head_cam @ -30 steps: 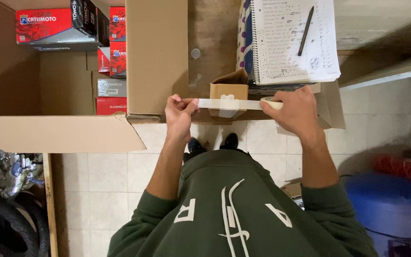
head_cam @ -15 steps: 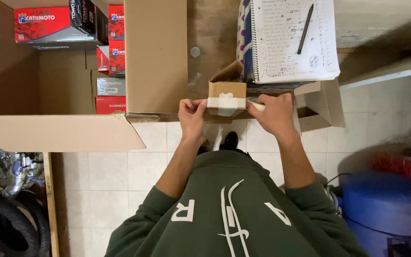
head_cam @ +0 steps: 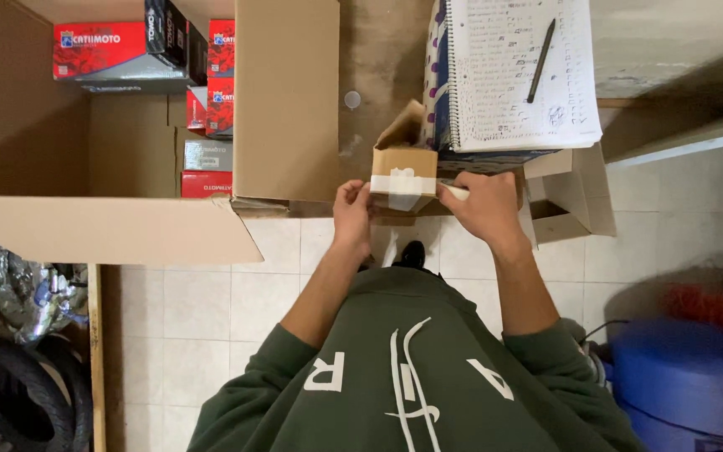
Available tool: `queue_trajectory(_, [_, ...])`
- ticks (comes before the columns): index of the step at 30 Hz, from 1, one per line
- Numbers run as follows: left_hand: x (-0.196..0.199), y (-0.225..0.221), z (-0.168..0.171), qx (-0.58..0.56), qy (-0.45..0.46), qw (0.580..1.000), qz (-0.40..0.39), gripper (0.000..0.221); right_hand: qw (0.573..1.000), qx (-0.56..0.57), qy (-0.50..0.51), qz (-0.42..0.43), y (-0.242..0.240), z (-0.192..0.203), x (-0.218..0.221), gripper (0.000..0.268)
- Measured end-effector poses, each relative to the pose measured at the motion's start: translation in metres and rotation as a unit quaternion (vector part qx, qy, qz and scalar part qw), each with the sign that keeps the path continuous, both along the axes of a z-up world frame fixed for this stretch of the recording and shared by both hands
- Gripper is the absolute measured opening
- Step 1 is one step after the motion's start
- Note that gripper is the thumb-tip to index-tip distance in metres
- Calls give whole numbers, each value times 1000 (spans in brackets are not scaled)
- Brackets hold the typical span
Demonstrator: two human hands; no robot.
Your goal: The person packs items into small cardboard boxes, uses a roll of tape to seal them, and writes on a notebook.
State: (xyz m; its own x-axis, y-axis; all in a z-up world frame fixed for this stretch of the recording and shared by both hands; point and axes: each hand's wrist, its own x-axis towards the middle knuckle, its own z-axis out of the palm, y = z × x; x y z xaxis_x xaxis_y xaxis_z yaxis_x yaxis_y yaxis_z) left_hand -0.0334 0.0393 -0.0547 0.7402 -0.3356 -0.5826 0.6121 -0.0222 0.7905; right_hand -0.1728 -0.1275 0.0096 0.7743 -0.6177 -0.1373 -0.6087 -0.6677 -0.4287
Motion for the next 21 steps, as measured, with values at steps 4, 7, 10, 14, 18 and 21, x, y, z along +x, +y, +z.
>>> queue_trajectory(4, [7,8,25,93,-113,989,-25,21,1000,26,7,-3,-1,10,-3,54])
queue_trajectory(7, [12,5,41,84,-552,824,-100,21,1000,28,-6,1,-2,6,-1,59])
queue_trajectory(10, [13,-8,68,32,-753,590,-290,48,999,-12,-45,19,0,-5,-4,57])
queue_trajectory(14, [15,-21,68,129,-800,438,-389,70,998,-53,-42,0,0,-8,-3,45])
queue_trajectory(18, [12,-27,52,172,-833,398,-343,36,997,-50,-50,-40,-2,-20,5,45])
queue_trajectory(21, [8,-29,75,204,-793,408,-404,36,997,-53,-37,-50,-4,-22,7,51])
